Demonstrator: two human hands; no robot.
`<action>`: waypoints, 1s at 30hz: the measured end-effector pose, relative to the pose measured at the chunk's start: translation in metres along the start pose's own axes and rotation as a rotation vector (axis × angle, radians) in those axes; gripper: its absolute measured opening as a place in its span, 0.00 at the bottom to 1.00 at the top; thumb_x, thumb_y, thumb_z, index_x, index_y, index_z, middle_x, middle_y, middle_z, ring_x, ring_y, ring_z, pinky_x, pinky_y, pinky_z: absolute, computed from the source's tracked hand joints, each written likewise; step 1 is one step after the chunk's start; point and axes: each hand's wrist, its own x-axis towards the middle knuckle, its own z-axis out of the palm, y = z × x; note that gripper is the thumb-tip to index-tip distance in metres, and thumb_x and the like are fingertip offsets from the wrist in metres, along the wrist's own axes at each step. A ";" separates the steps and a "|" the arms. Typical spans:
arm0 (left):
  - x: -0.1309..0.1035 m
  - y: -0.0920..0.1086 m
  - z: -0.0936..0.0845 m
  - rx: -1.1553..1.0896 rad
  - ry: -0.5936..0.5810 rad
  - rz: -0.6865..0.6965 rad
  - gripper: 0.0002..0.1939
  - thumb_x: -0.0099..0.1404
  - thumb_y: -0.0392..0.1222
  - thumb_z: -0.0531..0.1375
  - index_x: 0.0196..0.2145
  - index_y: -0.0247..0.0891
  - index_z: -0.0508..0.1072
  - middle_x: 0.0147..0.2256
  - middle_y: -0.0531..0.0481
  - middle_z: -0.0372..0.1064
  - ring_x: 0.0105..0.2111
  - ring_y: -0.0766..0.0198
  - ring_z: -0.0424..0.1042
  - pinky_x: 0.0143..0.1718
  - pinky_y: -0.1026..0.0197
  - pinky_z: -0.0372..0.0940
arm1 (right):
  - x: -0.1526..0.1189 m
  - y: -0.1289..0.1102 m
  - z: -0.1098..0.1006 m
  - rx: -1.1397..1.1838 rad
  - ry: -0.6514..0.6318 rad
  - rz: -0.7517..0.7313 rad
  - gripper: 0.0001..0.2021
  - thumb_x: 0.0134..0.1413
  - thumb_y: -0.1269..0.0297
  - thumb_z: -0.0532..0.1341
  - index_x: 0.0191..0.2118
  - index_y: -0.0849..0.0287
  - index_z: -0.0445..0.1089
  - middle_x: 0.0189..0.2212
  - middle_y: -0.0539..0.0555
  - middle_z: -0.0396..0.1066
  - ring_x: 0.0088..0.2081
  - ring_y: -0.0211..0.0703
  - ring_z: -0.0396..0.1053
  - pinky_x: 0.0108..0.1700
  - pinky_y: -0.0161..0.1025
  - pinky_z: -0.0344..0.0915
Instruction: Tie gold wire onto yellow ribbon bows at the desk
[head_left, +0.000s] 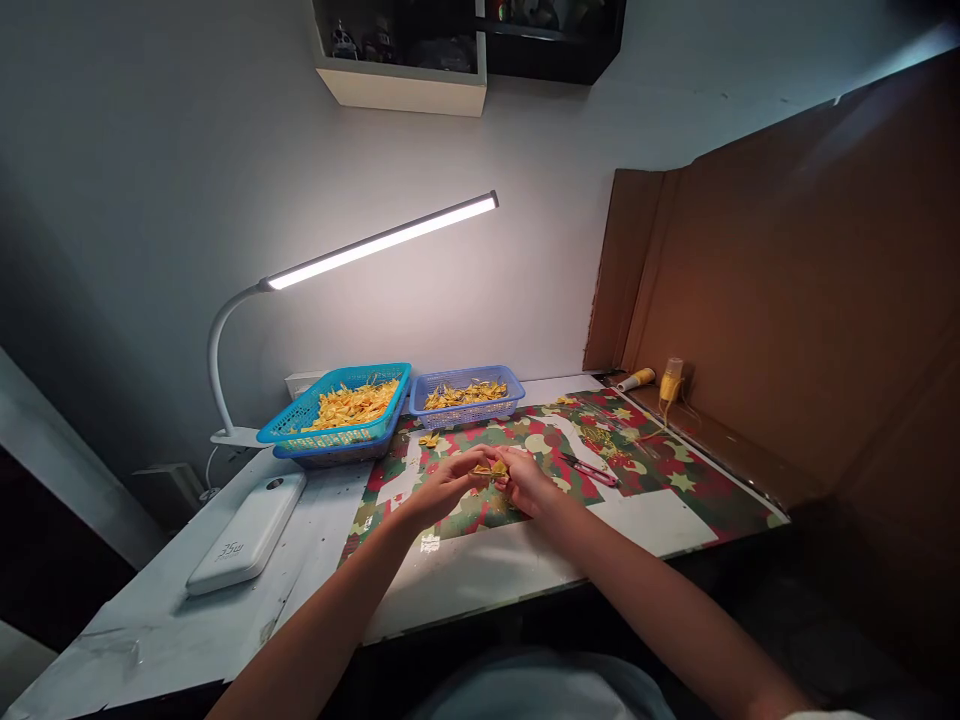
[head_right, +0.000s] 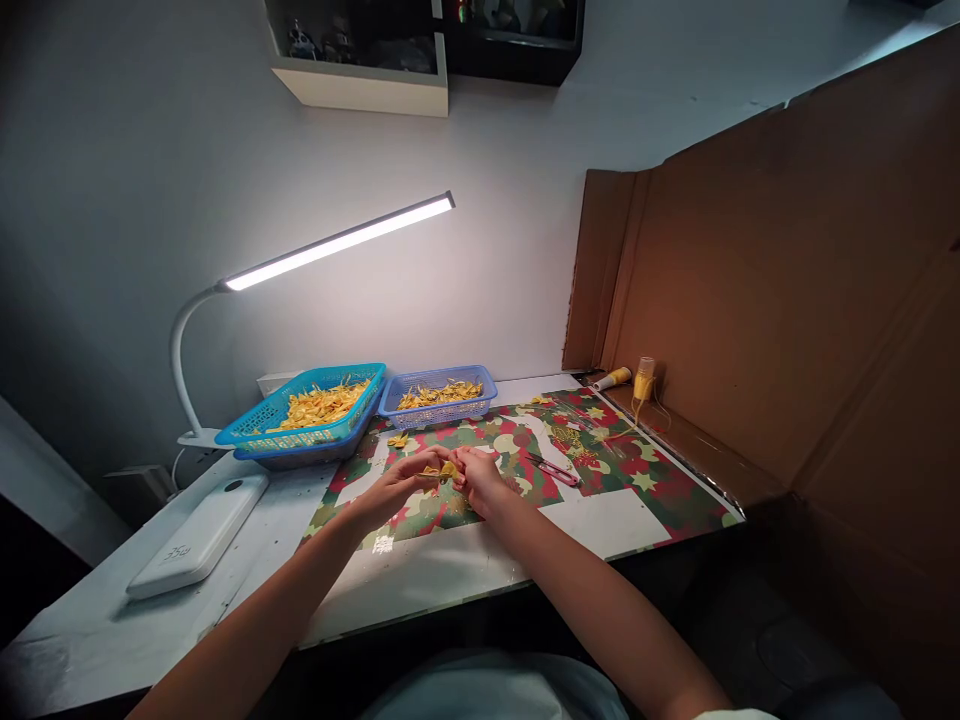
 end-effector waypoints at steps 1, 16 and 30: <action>-0.001 0.002 0.000 0.035 0.011 0.018 0.09 0.61 0.42 0.55 0.27 0.35 0.67 0.41 0.46 0.62 0.36 0.64 0.62 0.33 0.64 0.59 | 0.000 0.001 0.000 0.012 -0.024 0.007 0.08 0.45 0.66 0.62 0.24 0.59 0.60 0.15 0.42 0.54 0.15 0.27 0.47 0.19 0.30 0.43; -0.015 0.015 0.003 0.919 0.250 0.541 0.09 0.61 0.34 0.57 0.28 0.47 0.73 0.26 0.52 0.67 0.27 0.65 0.63 0.35 0.59 0.58 | -0.073 -0.048 -0.020 -0.047 -0.105 -0.474 0.11 0.47 0.57 0.64 0.25 0.57 0.66 0.16 0.43 0.49 0.20 0.31 0.49 0.22 0.32 0.47; -0.017 0.005 0.018 0.943 0.159 0.508 0.07 0.61 0.38 0.57 0.25 0.45 0.70 0.22 0.54 0.63 0.23 0.65 0.62 0.31 0.58 0.61 | -0.094 -0.065 -0.016 -0.698 -0.366 -0.175 0.14 0.48 0.55 0.64 0.22 0.61 0.69 0.17 0.46 0.58 0.21 0.30 0.51 0.22 0.32 0.45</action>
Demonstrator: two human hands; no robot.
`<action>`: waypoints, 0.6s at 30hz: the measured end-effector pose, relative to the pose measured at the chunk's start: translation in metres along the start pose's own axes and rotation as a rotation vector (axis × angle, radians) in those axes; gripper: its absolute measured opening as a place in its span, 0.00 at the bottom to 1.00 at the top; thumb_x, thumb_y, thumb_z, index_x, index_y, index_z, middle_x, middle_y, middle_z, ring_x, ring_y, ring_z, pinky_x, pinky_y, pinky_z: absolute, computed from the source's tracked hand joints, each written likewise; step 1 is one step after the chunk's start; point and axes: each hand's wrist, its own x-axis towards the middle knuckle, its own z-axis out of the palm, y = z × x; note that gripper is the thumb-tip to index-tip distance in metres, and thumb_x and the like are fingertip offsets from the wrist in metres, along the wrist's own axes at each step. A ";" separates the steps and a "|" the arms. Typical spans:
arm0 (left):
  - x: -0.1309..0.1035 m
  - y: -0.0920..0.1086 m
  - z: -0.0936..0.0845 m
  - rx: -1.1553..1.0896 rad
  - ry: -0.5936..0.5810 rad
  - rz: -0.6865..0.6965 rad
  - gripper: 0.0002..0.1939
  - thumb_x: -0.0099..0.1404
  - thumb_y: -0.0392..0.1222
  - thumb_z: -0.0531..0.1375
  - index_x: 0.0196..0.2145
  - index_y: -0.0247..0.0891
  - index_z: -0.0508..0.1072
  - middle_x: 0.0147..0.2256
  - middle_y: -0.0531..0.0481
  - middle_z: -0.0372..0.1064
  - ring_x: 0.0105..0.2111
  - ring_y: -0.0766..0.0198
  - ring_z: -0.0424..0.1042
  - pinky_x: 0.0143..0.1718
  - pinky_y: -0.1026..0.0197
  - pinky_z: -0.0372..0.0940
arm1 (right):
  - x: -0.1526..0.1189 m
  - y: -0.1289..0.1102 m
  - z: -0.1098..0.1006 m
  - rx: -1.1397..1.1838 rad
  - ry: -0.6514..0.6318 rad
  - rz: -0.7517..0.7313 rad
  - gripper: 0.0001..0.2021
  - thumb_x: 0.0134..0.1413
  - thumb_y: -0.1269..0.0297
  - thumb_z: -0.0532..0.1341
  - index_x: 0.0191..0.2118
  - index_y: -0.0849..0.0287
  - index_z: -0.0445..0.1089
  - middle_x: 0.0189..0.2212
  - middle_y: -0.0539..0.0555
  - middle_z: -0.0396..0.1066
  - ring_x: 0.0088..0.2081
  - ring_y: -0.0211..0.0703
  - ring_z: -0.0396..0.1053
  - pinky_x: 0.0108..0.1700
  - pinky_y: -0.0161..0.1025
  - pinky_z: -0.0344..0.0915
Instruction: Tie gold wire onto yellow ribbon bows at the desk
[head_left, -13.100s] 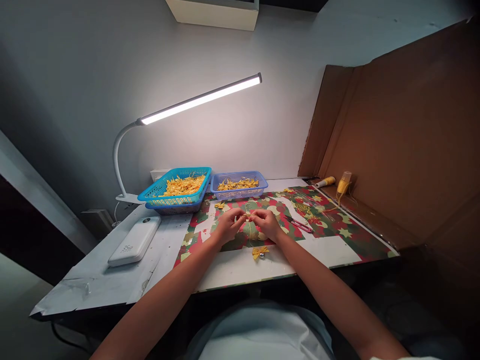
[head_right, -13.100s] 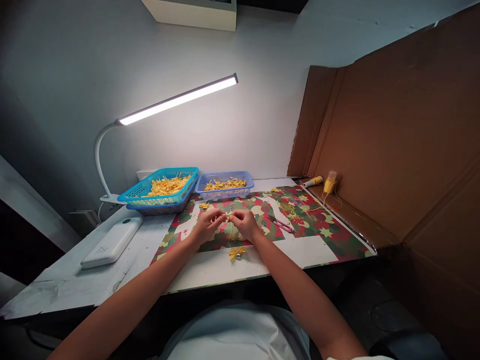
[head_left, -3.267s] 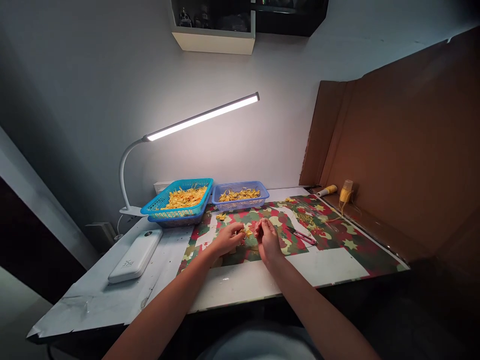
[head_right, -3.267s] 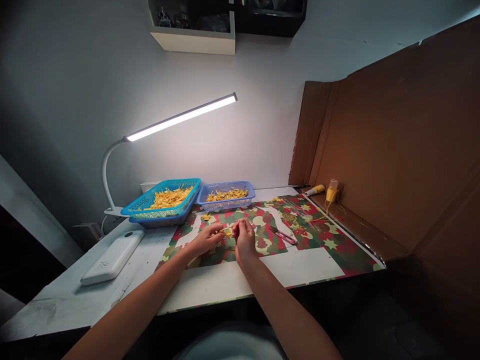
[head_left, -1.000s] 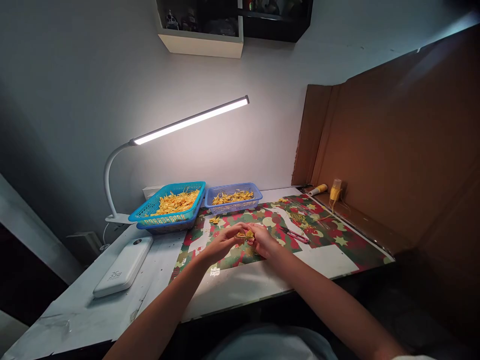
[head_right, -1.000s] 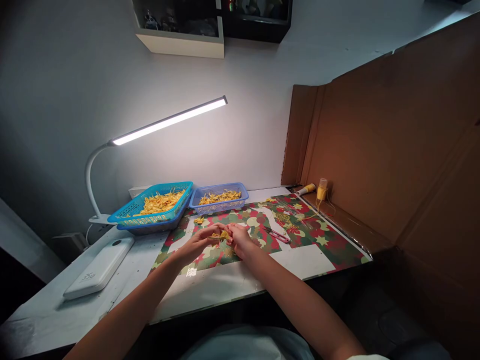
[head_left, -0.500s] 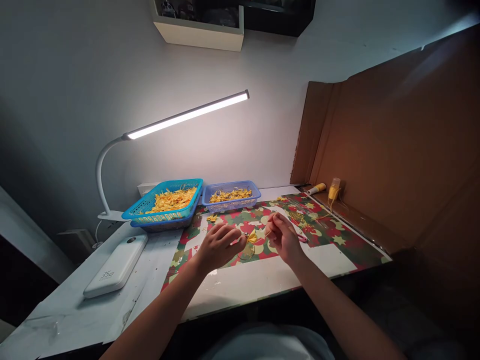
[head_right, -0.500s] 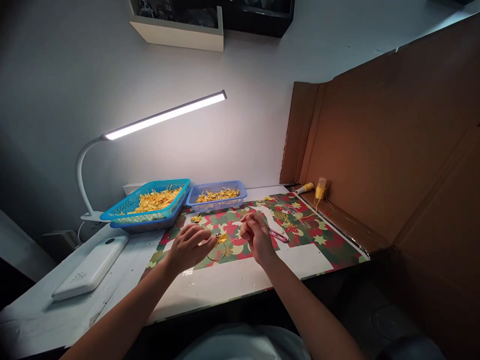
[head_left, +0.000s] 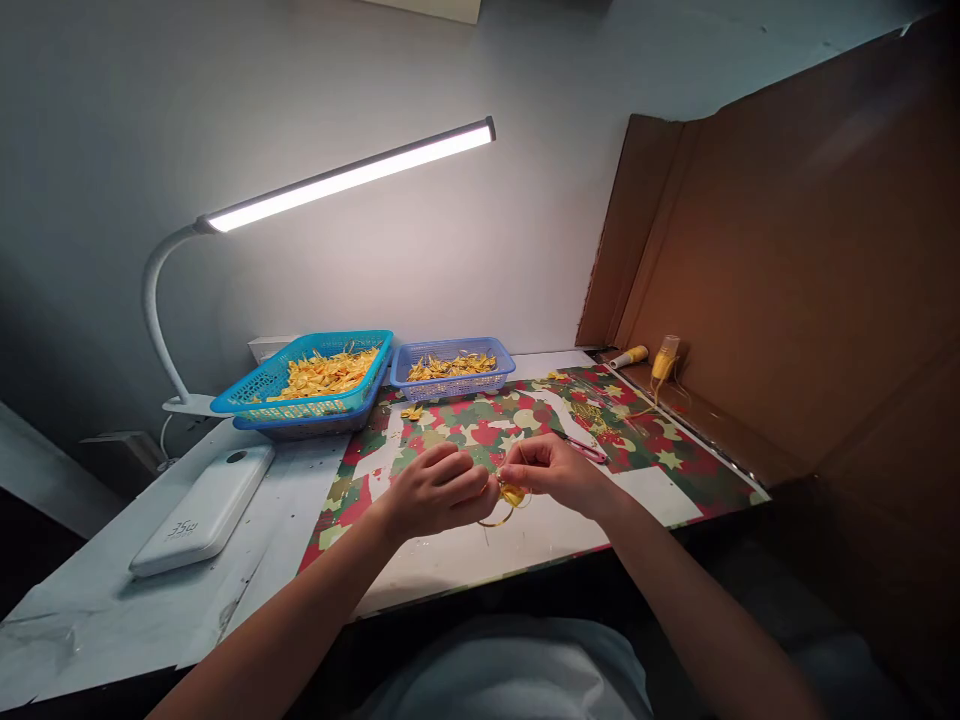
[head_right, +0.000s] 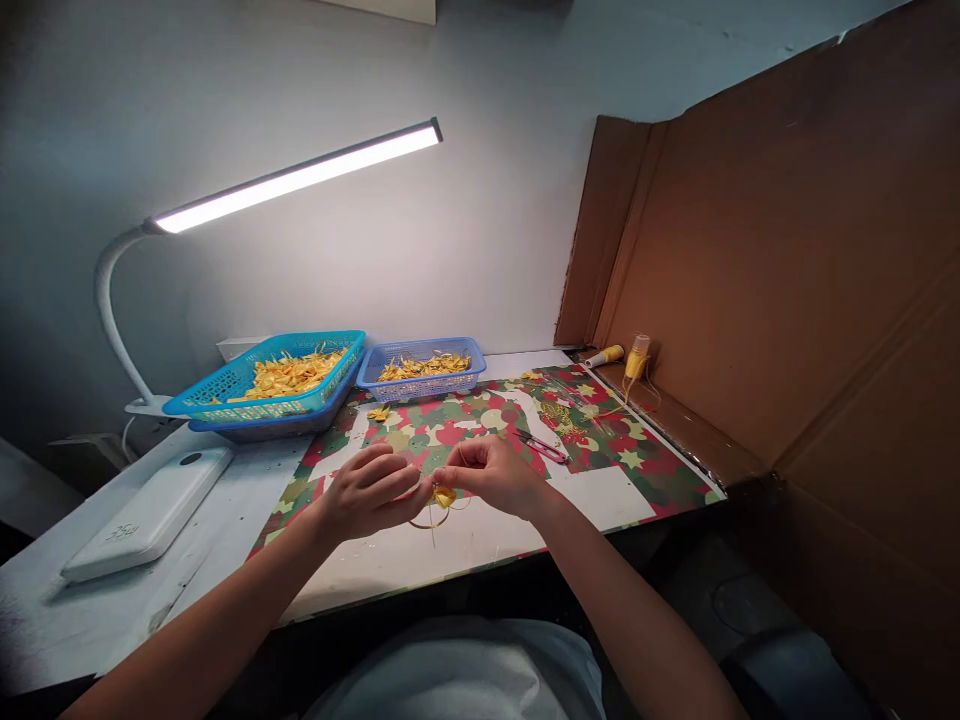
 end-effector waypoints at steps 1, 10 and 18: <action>0.000 0.001 0.000 0.023 0.004 0.013 0.08 0.61 0.38 0.57 0.25 0.45 0.70 0.21 0.54 0.63 0.23 0.65 0.62 0.31 0.59 0.62 | 0.000 0.000 0.001 0.007 0.009 0.003 0.15 0.48 0.55 0.64 0.21 0.61 0.68 0.16 0.45 0.57 0.20 0.30 0.50 0.22 0.32 0.44; 0.002 0.002 -0.002 -0.009 0.094 0.092 0.07 0.60 0.34 0.57 0.27 0.45 0.71 0.27 0.53 0.69 0.27 0.65 0.65 0.35 0.59 0.62 | 0.004 0.007 -0.004 0.363 0.117 0.105 0.17 0.46 0.55 0.64 0.19 0.59 0.60 0.16 0.44 0.51 0.19 0.30 0.45 0.21 0.32 0.43; 0.016 -0.002 0.008 -0.473 0.191 -0.409 0.13 0.65 0.44 0.53 0.24 0.38 0.65 0.29 0.48 0.67 0.30 0.64 0.62 0.34 0.60 0.59 | 0.000 0.007 -0.018 0.733 0.335 -0.165 0.18 0.53 0.58 0.60 0.20 0.57 0.53 0.18 0.45 0.44 0.20 0.32 0.43 0.23 0.34 0.48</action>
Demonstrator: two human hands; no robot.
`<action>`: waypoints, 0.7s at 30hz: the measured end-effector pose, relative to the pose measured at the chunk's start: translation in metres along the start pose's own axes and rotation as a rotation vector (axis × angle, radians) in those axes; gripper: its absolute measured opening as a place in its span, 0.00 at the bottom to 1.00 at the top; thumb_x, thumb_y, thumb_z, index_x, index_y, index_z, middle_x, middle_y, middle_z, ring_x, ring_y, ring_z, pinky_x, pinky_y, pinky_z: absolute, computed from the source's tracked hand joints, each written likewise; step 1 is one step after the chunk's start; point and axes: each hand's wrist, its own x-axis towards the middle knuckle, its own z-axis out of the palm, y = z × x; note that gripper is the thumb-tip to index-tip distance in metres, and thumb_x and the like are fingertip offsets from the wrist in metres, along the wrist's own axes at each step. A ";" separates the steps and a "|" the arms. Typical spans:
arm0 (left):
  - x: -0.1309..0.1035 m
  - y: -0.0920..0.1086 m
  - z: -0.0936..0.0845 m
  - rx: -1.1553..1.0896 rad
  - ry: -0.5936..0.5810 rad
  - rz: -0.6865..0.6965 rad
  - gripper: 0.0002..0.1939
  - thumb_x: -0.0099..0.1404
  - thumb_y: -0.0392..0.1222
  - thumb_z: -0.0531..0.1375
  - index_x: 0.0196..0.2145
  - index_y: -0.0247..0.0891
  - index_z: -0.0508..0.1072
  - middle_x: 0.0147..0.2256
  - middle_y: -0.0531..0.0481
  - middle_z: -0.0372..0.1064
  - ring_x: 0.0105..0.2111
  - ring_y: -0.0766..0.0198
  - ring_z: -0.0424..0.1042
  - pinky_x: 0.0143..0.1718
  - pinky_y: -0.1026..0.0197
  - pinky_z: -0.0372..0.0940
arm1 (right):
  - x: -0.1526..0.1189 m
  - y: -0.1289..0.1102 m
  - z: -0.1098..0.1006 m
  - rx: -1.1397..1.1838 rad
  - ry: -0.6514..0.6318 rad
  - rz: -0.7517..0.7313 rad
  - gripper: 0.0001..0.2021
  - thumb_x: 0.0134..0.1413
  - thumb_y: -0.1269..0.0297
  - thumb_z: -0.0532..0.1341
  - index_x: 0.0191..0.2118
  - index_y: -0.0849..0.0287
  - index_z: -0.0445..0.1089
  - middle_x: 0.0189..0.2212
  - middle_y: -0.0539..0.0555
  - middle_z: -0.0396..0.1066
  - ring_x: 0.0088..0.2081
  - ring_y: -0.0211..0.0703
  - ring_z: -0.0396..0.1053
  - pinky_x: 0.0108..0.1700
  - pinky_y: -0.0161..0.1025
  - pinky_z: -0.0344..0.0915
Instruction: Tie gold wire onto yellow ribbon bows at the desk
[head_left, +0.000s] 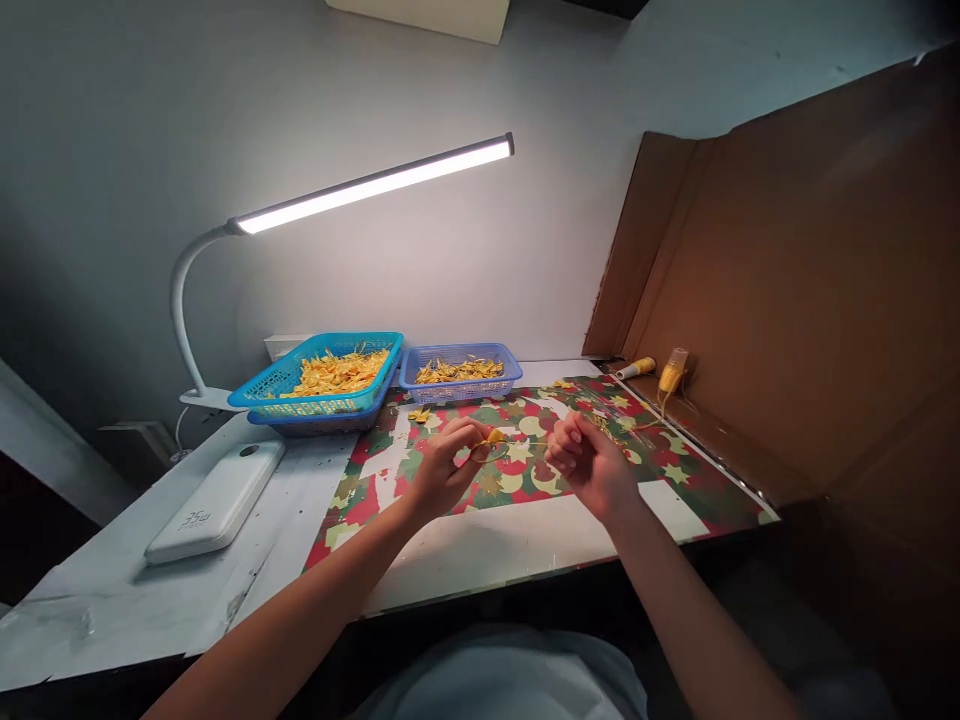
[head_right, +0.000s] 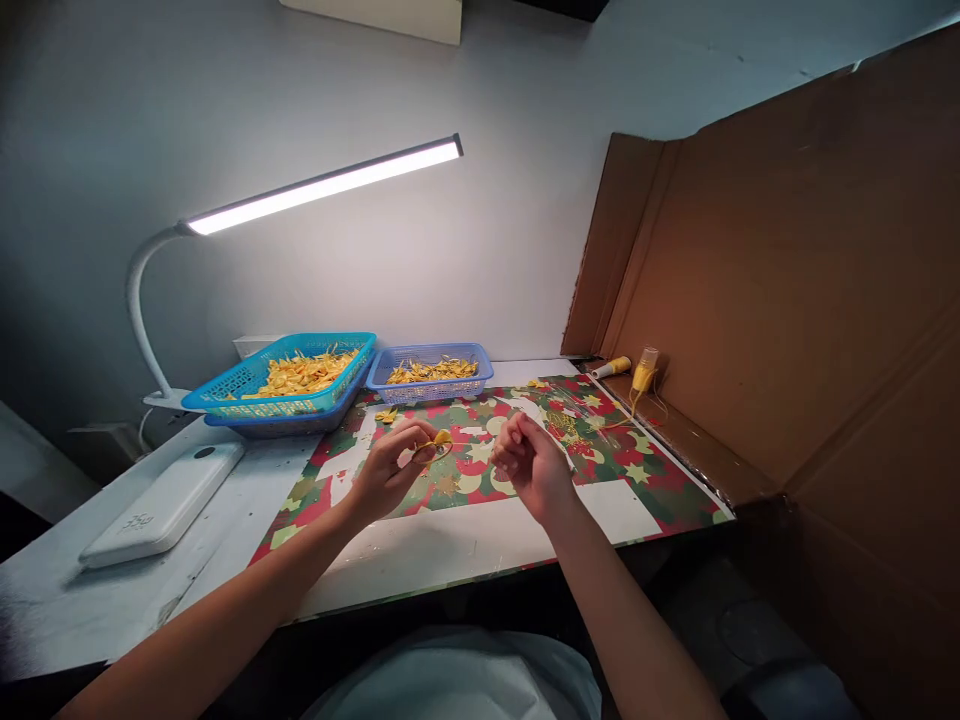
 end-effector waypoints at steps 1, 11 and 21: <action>0.001 -0.002 0.002 -0.085 0.008 -0.082 0.13 0.64 0.46 0.53 0.24 0.38 0.65 0.28 0.49 0.65 0.28 0.65 0.61 0.31 0.61 0.58 | -0.004 0.002 0.002 -0.015 -0.005 -0.006 0.18 0.53 0.57 0.60 0.20 0.57 0.53 0.18 0.45 0.45 0.20 0.33 0.44 0.24 0.35 0.49; 0.003 -0.004 0.008 -0.467 0.013 -0.392 0.11 0.55 0.47 0.60 0.24 0.37 0.66 0.24 0.54 0.61 0.26 0.68 0.57 0.29 0.65 0.54 | -0.031 0.032 0.017 0.031 -0.077 0.000 0.20 0.50 0.53 0.62 0.19 0.58 0.54 0.17 0.45 0.47 0.20 0.32 0.47 0.26 0.36 0.49; 0.003 -0.006 0.007 -0.728 0.087 -0.490 0.11 0.51 0.45 0.63 0.28 0.37 0.68 0.25 0.55 0.60 0.25 0.69 0.55 0.29 0.64 0.52 | -0.026 0.053 0.017 0.089 -0.127 0.086 0.18 0.51 0.58 0.62 0.19 0.59 0.56 0.17 0.45 0.48 0.19 0.32 0.47 0.25 0.35 0.48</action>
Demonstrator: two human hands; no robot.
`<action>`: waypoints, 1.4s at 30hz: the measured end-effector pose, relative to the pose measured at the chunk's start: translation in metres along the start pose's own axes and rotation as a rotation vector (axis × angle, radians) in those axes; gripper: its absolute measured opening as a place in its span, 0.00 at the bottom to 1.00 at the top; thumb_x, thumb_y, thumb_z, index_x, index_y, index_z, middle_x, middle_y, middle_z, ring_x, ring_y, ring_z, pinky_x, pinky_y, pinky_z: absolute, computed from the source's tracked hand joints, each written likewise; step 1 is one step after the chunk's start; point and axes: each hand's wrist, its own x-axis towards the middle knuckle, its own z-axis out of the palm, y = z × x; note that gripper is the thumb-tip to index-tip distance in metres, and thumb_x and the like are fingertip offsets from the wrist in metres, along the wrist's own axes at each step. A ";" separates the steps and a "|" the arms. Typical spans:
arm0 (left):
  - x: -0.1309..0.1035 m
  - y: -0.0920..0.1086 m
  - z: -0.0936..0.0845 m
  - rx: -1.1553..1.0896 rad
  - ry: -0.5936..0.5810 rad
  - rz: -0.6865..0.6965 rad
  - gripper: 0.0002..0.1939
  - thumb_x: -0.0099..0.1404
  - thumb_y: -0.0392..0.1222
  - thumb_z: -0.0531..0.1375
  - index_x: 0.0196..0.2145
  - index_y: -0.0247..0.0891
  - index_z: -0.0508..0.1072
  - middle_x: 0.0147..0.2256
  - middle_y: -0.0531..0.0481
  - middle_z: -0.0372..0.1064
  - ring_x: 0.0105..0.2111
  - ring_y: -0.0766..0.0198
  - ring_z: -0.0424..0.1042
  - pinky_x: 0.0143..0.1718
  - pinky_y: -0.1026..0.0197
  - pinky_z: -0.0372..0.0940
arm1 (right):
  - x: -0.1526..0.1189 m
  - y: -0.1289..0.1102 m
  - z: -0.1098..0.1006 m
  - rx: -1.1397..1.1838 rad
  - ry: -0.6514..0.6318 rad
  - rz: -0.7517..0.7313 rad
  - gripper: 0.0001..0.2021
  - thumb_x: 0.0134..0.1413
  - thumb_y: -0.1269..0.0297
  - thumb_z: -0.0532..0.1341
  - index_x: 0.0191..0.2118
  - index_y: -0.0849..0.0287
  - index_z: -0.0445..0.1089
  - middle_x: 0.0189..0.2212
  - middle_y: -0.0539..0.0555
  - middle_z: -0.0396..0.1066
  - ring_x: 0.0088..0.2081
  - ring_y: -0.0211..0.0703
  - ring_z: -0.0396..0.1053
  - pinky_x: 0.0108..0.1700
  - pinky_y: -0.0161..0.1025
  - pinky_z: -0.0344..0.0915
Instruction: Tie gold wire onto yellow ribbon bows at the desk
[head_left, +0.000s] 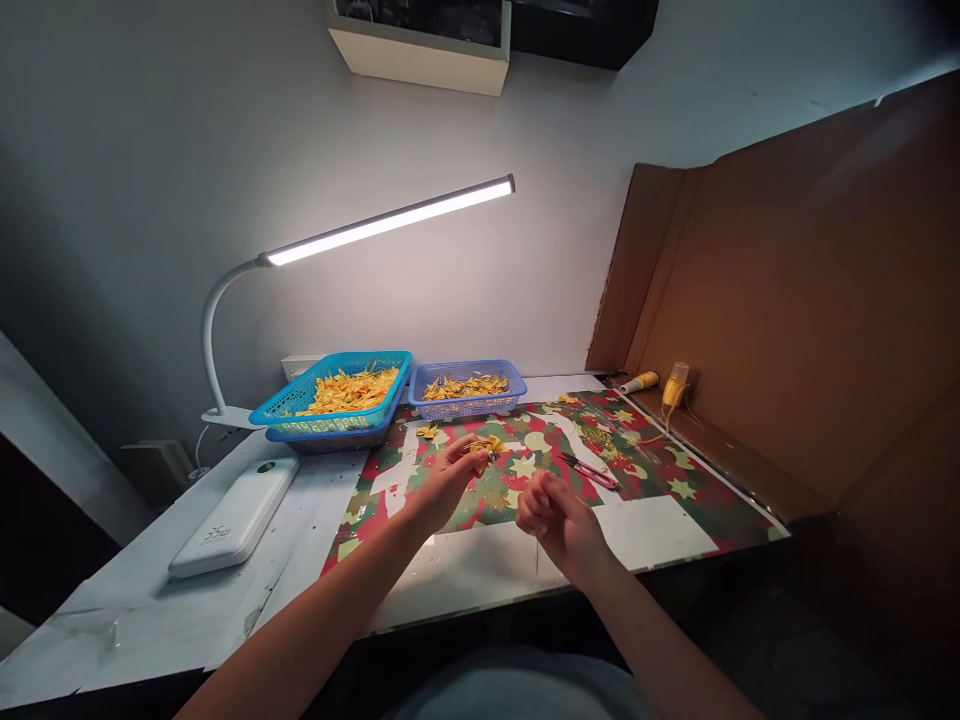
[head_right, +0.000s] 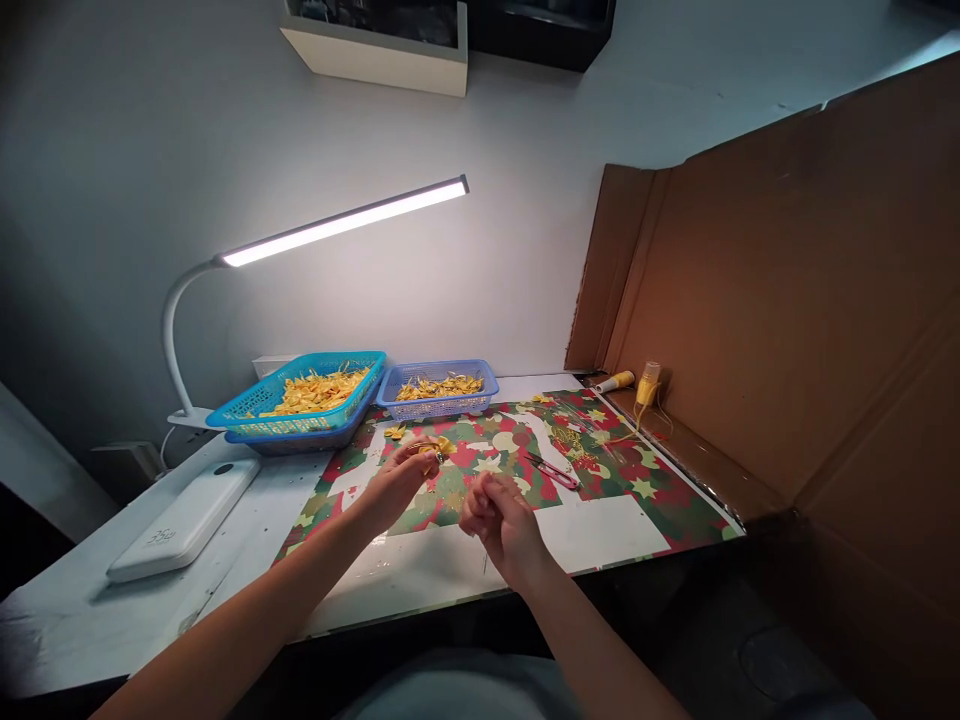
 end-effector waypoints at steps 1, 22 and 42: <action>0.000 0.000 -0.001 -0.066 -0.011 -0.017 0.11 0.50 0.45 0.64 0.28 0.36 0.69 0.25 0.54 0.61 0.25 0.70 0.55 0.29 0.63 0.53 | 0.003 0.001 -0.004 0.017 0.020 0.013 0.17 0.51 0.58 0.62 0.19 0.59 0.56 0.17 0.45 0.48 0.19 0.32 0.47 0.25 0.35 0.47; 0.001 -0.002 -0.006 -0.066 -0.060 0.013 0.12 0.52 0.46 0.65 0.29 0.36 0.70 0.25 0.54 0.62 0.25 0.69 0.57 0.29 0.64 0.53 | 0.007 -0.015 -0.013 0.054 -0.075 -0.021 0.17 0.55 0.60 0.58 0.19 0.59 0.56 0.17 0.45 0.47 0.19 0.32 0.46 0.25 0.35 0.45; -0.006 -0.001 -0.008 -0.241 -0.422 -0.163 0.10 0.57 0.40 0.64 0.25 0.34 0.66 0.26 0.52 0.62 0.24 0.70 0.60 0.27 0.64 0.51 | 0.048 0.021 -0.036 0.048 0.035 0.481 0.13 0.55 0.65 0.53 0.21 0.59 0.55 0.15 0.44 0.48 0.17 0.31 0.43 0.21 0.32 0.46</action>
